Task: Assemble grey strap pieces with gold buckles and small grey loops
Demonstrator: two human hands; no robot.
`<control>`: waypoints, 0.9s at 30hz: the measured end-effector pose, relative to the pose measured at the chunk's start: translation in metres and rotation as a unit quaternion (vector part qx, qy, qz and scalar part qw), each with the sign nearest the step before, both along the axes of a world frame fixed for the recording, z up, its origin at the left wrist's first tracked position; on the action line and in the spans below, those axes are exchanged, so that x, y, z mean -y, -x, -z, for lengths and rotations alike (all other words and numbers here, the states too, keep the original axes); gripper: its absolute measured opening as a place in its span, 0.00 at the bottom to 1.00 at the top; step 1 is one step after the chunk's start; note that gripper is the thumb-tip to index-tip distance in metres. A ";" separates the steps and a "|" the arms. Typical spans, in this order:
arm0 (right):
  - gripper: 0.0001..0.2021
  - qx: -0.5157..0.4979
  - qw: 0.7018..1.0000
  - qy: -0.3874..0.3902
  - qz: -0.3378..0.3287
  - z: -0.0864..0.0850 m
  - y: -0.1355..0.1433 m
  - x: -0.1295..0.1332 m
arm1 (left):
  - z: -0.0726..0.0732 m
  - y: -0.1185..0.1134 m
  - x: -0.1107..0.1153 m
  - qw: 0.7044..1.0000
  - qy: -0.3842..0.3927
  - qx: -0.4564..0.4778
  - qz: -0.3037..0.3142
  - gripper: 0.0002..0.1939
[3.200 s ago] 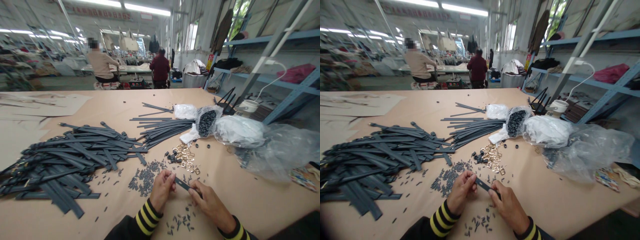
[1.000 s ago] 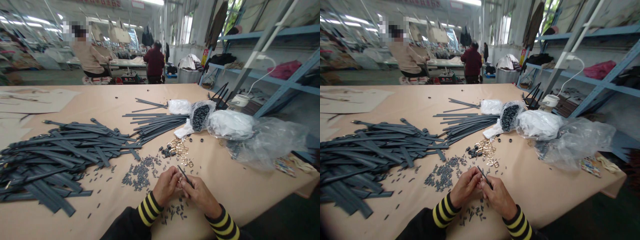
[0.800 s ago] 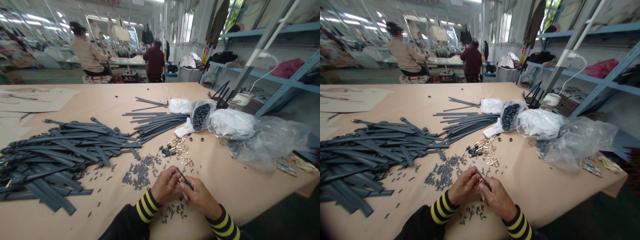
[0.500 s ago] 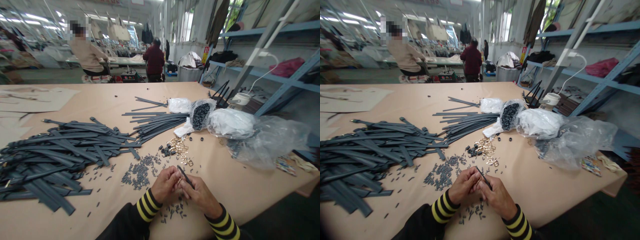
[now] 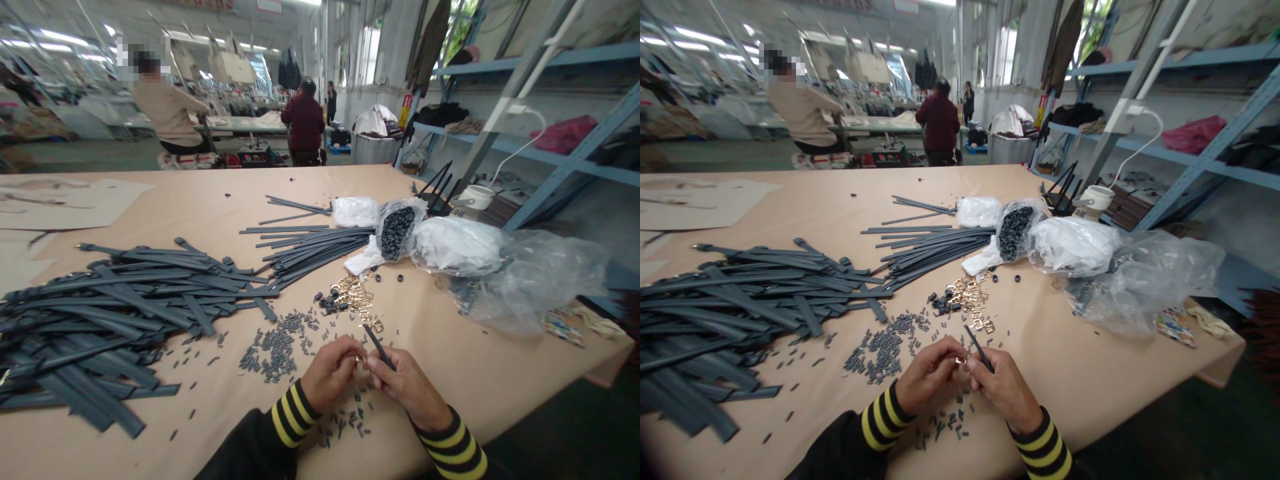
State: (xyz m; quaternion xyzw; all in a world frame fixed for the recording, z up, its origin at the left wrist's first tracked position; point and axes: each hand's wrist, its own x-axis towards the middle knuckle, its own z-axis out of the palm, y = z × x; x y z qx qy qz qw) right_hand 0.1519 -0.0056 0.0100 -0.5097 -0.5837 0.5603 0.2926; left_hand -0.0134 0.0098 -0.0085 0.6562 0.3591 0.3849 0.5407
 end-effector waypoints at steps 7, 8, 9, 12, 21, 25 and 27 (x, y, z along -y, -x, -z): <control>0.13 0.147 0.984 -0.091 0.044 -0.008 0.012 0.001 | 0.004 -0.009 -0.001 0.985 0.125 0.102 -0.067 0.07; 0.13 0.159 0.982 -0.096 0.047 -0.008 0.014 0.002 | 0.005 -0.010 -0.002 0.982 0.132 0.107 -0.079 0.08; 0.13 0.168 0.979 -0.101 0.049 -0.007 0.015 0.002 | 0.005 -0.010 -0.002 0.980 0.140 0.111 -0.085 0.08; 0.13 0.164 0.980 -0.106 0.046 -0.007 0.016 0.002 | 0.005 -0.008 -0.005 0.973 0.176 0.125 -0.084 0.10; 0.16 0.079 0.996 -0.015 0.045 -0.001 -0.011 0.000 | 0.000 -0.002 -0.005 0.982 0.146 0.084 -0.088 0.11; 0.12 0.092 0.996 -0.018 0.015 0.002 -0.014 0.004 | -0.005 -0.003 -0.002 0.983 0.151 0.079 -0.063 0.10; 0.11 0.047 0.999 0.004 -0.019 0.001 -0.012 0.007 | -0.006 -0.003 -0.002 0.982 0.157 0.084 -0.066 0.11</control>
